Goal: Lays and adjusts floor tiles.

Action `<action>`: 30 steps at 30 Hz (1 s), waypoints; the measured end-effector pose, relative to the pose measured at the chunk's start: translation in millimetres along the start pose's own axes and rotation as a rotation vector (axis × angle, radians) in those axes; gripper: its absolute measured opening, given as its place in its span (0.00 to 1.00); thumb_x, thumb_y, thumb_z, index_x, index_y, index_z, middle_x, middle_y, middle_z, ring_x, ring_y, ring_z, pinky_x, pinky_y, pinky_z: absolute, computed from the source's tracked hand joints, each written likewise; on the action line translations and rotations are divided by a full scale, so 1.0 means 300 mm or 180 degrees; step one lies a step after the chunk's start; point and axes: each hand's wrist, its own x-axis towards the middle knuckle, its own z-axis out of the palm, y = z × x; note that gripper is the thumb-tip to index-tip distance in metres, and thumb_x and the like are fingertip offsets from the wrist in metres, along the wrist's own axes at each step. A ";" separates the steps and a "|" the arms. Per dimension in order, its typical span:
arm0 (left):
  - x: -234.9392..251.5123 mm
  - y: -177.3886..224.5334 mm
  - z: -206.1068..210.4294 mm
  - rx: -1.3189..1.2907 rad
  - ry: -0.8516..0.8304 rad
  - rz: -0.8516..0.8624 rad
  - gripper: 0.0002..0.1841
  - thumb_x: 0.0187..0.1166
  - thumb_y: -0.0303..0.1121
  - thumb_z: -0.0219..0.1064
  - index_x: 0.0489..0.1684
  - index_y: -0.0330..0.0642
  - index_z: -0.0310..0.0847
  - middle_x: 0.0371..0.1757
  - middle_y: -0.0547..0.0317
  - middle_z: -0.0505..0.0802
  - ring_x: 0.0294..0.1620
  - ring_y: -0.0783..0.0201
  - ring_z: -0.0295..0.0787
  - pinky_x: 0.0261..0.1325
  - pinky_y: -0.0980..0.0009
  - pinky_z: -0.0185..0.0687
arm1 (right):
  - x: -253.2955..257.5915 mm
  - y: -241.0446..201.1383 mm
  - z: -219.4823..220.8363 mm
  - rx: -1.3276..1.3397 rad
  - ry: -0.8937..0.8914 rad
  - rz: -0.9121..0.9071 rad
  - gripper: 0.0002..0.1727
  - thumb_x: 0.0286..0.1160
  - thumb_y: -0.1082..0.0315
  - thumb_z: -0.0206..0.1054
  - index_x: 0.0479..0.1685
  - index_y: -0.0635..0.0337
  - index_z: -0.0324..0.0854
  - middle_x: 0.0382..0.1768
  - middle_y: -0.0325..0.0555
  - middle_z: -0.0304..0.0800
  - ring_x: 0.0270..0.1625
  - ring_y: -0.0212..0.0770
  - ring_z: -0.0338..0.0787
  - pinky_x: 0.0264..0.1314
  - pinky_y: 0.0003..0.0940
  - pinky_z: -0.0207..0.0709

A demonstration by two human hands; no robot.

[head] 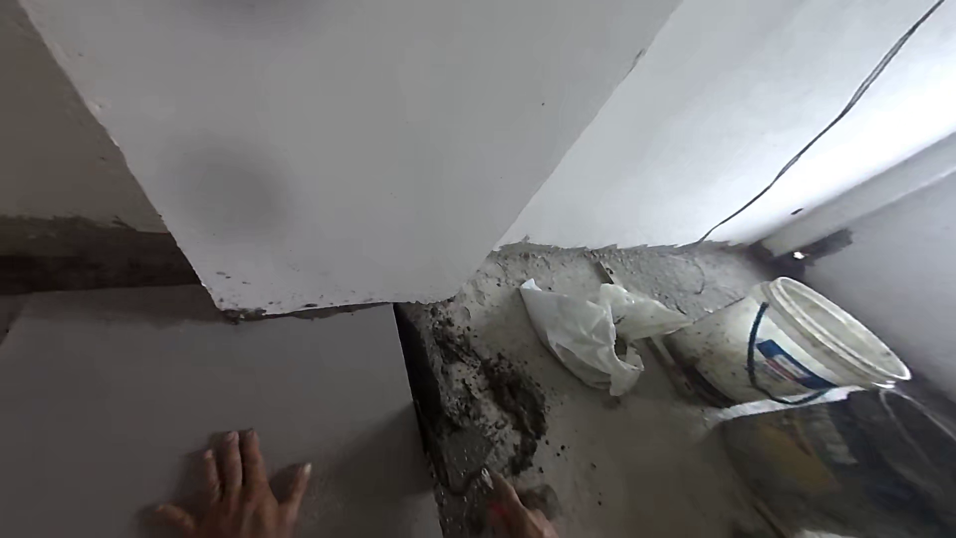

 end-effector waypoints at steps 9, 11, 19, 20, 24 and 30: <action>-0.002 0.003 -0.012 0.0107 -0.0022 -0.0002 0.65 0.61 0.89 0.35 0.97 0.46 0.45 0.95 0.47 0.57 0.95 0.36 0.43 0.78 0.14 0.30 | 0.228 0.081 -0.142 -0.0409 0.0420 0.0574 0.37 0.89 0.42 0.49 0.96 0.36 0.47 0.55 0.58 0.93 0.56 0.63 0.93 0.61 0.68 0.83; -0.001 0.001 -0.018 0.0066 0.0014 -0.0010 0.66 0.60 0.89 0.38 0.97 0.46 0.45 0.95 0.46 0.57 0.95 0.36 0.44 0.79 0.15 0.29 | 0.173 0.067 -0.103 0.0084 0.0666 0.0566 0.37 0.88 0.47 0.53 0.94 0.48 0.53 0.58 0.60 0.92 0.58 0.62 0.93 0.63 0.67 0.82; -0.011 0.014 -0.036 -0.0052 0.0010 -0.0050 0.63 0.62 0.87 0.42 0.96 0.46 0.48 0.94 0.48 0.60 0.94 0.36 0.47 0.78 0.14 0.33 | 0.205 -0.203 -0.123 0.0013 0.0467 0.0019 0.35 0.89 0.46 0.54 0.94 0.42 0.55 0.50 0.56 0.94 0.50 0.58 0.95 0.58 0.64 0.85; -0.009 0.018 -0.038 -0.0093 -0.0004 -0.0068 0.63 0.63 0.86 0.42 0.96 0.46 0.48 0.94 0.48 0.60 0.95 0.36 0.46 0.78 0.14 0.32 | 0.274 -0.227 -0.138 0.0039 0.0407 -0.0035 0.34 0.89 0.46 0.54 0.93 0.41 0.55 0.51 0.56 0.94 0.50 0.57 0.95 0.58 0.63 0.85; -0.013 0.028 -0.031 -0.0151 -0.0145 -0.0125 0.65 0.60 0.88 0.42 0.97 0.47 0.45 0.95 0.49 0.57 0.95 0.36 0.43 0.79 0.14 0.29 | 0.509 -0.290 -0.193 -0.0171 0.0455 0.0095 0.33 0.90 0.45 0.49 0.92 0.41 0.56 0.55 0.57 0.92 0.56 0.59 0.93 0.61 0.62 0.84; -0.012 0.017 -0.028 -0.0106 -0.0172 -0.0120 0.65 0.61 0.88 0.39 0.96 0.47 0.47 0.95 0.50 0.58 0.95 0.38 0.44 0.80 0.15 0.29 | 0.535 -0.199 -0.206 0.0038 0.0521 0.0384 0.31 0.90 0.42 0.47 0.88 0.43 0.63 0.60 0.56 0.91 0.61 0.58 0.91 0.64 0.63 0.82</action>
